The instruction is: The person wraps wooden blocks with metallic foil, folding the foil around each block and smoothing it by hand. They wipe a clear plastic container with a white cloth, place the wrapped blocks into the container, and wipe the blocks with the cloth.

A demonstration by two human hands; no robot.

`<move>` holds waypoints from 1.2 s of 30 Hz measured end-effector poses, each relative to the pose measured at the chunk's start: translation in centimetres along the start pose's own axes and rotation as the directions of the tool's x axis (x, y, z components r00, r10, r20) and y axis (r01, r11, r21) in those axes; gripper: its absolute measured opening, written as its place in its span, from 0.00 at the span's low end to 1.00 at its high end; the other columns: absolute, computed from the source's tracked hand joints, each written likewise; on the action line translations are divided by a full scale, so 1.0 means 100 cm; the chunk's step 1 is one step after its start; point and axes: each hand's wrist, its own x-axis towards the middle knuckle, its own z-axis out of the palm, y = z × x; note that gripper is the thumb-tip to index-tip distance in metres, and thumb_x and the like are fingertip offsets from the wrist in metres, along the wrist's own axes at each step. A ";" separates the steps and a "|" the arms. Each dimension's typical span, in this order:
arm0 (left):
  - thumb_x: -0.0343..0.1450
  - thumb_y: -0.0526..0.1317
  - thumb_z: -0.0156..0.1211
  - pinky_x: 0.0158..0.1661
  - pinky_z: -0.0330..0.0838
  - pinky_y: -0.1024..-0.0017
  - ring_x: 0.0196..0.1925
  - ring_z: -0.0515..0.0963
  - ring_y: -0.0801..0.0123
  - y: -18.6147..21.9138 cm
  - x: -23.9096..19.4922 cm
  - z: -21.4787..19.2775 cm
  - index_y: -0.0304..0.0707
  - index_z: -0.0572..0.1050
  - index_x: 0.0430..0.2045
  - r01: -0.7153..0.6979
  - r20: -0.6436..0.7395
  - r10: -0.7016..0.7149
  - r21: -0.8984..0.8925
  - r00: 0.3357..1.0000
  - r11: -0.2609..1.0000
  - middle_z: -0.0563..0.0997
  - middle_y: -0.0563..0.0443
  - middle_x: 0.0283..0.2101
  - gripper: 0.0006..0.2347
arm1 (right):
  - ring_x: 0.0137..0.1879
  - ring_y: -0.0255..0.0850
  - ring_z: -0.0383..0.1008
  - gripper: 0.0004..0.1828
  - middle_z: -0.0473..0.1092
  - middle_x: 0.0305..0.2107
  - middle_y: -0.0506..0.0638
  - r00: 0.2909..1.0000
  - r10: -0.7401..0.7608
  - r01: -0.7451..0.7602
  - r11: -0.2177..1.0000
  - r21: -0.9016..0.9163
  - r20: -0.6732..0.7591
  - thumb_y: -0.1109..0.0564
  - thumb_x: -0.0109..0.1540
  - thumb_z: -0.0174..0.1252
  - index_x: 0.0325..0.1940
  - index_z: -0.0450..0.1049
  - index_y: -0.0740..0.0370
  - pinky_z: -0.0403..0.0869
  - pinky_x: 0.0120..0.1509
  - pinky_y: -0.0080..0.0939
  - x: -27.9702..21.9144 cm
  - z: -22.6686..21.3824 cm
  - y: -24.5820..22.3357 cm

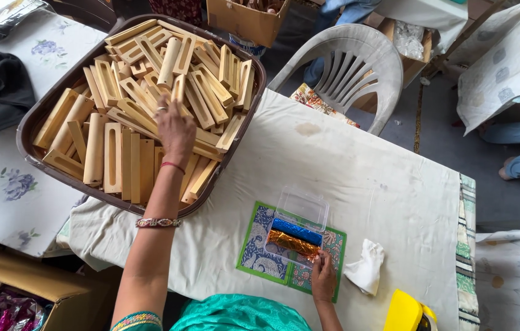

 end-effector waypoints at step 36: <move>0.66 0.25 0.60 0.40 0.85 0.67 0.49 0.85 0.50 0.006 0.051 0.037 0.40 0.67 0.53 -0.303 0.215 0.311 -0.067 0.926 0.951 0.80 0.35 0.54 0.21 | 0.38 0.45 0.81 0.12 0.79 0.38 0.52 1.000 -0.022 0.022 1.000 0.018 -0.016 0.55 0.69 0.51 0.56 0.70 0.57 0.77 0.41 0.46 0.003 -0.008 -0.012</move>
